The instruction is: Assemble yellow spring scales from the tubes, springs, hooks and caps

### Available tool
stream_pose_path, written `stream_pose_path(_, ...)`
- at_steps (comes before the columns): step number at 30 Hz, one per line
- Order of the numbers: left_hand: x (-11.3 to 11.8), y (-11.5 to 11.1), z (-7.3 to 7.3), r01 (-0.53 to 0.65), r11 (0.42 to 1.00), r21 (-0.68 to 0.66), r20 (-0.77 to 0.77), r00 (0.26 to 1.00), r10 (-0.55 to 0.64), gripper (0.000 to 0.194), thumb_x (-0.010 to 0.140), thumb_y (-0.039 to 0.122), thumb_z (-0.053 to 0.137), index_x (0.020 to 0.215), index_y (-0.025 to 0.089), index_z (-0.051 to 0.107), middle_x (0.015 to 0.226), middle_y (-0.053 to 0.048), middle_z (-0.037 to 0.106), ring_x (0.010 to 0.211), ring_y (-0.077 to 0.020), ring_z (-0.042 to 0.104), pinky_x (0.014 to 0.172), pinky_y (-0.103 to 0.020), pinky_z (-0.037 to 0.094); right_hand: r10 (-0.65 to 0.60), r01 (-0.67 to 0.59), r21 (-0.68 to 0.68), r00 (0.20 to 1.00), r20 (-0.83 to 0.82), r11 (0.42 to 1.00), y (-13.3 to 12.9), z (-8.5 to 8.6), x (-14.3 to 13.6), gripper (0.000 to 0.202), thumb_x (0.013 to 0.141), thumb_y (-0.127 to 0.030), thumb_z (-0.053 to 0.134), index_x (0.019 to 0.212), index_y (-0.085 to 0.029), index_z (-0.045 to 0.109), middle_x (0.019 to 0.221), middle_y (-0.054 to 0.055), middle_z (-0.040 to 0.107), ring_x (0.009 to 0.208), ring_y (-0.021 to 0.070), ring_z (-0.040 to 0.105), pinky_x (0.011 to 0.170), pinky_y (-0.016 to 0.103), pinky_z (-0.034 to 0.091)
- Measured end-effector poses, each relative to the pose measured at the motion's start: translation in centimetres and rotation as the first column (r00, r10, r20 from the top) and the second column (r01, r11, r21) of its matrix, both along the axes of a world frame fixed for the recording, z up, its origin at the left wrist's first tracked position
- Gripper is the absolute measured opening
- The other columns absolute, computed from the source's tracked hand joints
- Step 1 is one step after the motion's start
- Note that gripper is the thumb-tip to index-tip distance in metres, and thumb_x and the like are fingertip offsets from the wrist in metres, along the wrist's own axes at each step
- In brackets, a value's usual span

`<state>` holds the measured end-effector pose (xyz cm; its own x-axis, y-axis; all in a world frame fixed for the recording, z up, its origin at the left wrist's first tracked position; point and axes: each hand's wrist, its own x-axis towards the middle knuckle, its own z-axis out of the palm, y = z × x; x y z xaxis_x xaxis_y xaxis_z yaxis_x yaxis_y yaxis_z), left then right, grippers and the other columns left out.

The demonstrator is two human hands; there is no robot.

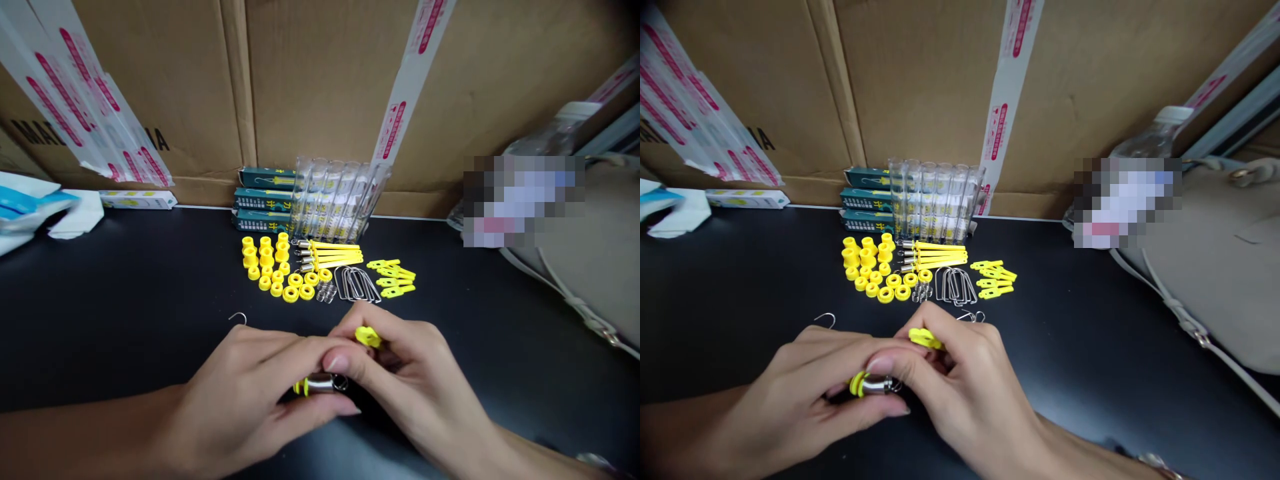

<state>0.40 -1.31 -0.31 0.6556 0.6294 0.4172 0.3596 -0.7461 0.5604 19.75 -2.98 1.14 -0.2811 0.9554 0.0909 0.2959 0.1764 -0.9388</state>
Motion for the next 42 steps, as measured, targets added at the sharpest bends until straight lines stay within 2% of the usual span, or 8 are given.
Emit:
stream_pose_path(3, 0.2, 0.2, 0.2, -0.023, 0.999, 0.034, 0.034, 0.999, 0.022, 0.014, 0.095, 0.036, 0.064, 0.100, 0.023, 0.065, 0.068, 0.007, 0.069, 0.052, -0.0088, 0.061, 0.057, -0.018, 0.050, 0.029, -0.027, 0.041, 0.998, -0.052, 0.999, -0.1, 0.3, 0.2, 0.024, 0.100, -0.033, 0.054, 0.082, -0.020, 0.064, 0.068, -0.003, 0.062, 0.060, 0.0098, 0.056, 0.056, 0.020, 0.043)
stream_pose_path(6, 0.3, 0.4, 0.6, -0.033, 0.999, 0.025, 0.080, 0.996, 0.031, 0.018, 0.094, 0.034, 0.066, 0.108, 0.023, 0.066, 0.073, 0.007, 0.072, 0.046, -0.0071, 0.056, 0.057, -0.018, 0.052, 0.024, -0.021, 0.039, 0.997, -0.079, 0.999, 0.0, 0.4, 0.4, 0.020, 0.101, -0.030, 0.051, 0.095, -0.021, 0.068, 0.070, -0.004, 0.057, 0.061, 0.0094, 0.053, 0.055, 0.019, 0.042)
stream_pose_path(14, 0.3, 0.8, 1.2, -0.054, 0.974, -0.218, 0.196, 0.976, 0.098, 0.031, 0.085, 0.015, 0.073, 0.113, 0.028, 0.071, 0.086, 0.008, 0.078, 0.061, -0.0064, 0.068, 0.056, -0.011, 0.052, 0.048, -0.074, -0.120, 0.977, -0.210, 0.990, 0.5, 0.4, 1.3, 0.026, 0.103, -0.033, 0.048, 0.116, -0.023, 0.068, 0.077, 0.000, 0.065, 0.071, 0.0123, 0.058, 0.064, 0.022, 0.047)
stream_pose_path(19, 0.3, 0.7, 1.1, -0.063, 0.975, -0.212, 0.191, 0.976, 0.104, 0.028, 0.083, 0.015, 0.076, 0.108, 0.027, 0.072, 0.088, 0.009, 0.078, 0.063, -0.0058, 0.069, 0.060, -0.009, 0.052, -0.012, -0.014, -0.114, 0.974, -0.228, 0.993, 0.6, 0.3, 0.7, 0.017, 0.093, -0.036, 0.067, 0.099, -0.021, 0.067, 0.079, -0.001, 0.067, 0.072, 0.0127, 0.065, 0.066, 0.022, 0.052)
stream_pose_path(22, 0.3, 0.8, 1.2, -0.046, 0.976, -0.213, 0.196, 0.977, 0.089, 0.025, 0.083, 0.014, 0.076, 0.103, 0.027, 0.072, 0.084, 0.011, 0.077, 0.064, -0.0047, 0.069, 0.063, -0.008, 0.052, -0.033, 0.015, -0.090, 0.979, -0.203, 0.996, 0.6, 0.1, 0.4, 0.013, 0.094, -0.033, 0.066, 0.092, -0.021, 0.065, 0.075, -0.003, 0.066, 0.069, 0.0115, 0.064, 0.065, 0.021, 0.051)
stream_pose_path(30, 0.3, 0.8, 1.3, -0.066, 0.964, -0.256, 0.221, 0.967, 0.125, 0.026, 0.083, 0.015, 0.075, 0.106, 0.027, 0.073, 0.076, 0.012, 0.072, 0.054, -0.0017, 0.059, 0.052, -0.004, 0.045, 0.013, -0.019, -0.029, 0.981, -0.195, 0.999, 0.4, 0.1, 0.9, 0.018, 0.102, -0.028, 0.052, 0.108, -0.026, 0.069, 0.080, -0.002, 0.067, 0.072, 0.0096, 0.060, 0.065, 0.019, 0.046)
stream_pose_path(35, 0.4, 0.9, 1.1, -0.119, 0.951, -0.285, 0.225, 0.956, 0.188, 0.028, 0.081, 0.019, 0.078, 0.107, 0.028, 0.072, 0.064, 0.013, 0.066, 0.046, -0.0015, 0.053, 0.047, -0.005, 0.043, -0.068, 0.052, -0.085, 0.977, -0.201, 0.995, 0.1, 0.2, 0.5, 0.018, 0.092, -0.035, 0.065, 0.108, -0.026, 0.064, 0.077, -0.001, 0.067, 0.066, 0.0125, 0.058, 0.057, 0.021, 0.046)
stream_pose_path(42, 0.5, 0.7, 0.9, -0.200, 0.923, -0.328, 0.237, 0.928, 0.286, 0.024, 0.078, 0.020, 0.081, 0.091, 0.026, 0.062, 0.070, 0.014, 0.073, 0.056, -0.0020, 0.066, 0.055, -0.002, 0.046, -0.049, 0.039, -0.119, 0.996, -0.078, 0.992, 0.1, -0.5, 0.4, 0.013, 0.088, -0.037, 0.068, 0.084, -0.024, 0.068, 0.079, 0.001, 0.066, 0.067, 0.0146, 0.058, 0.056, 0.025, 0.044)
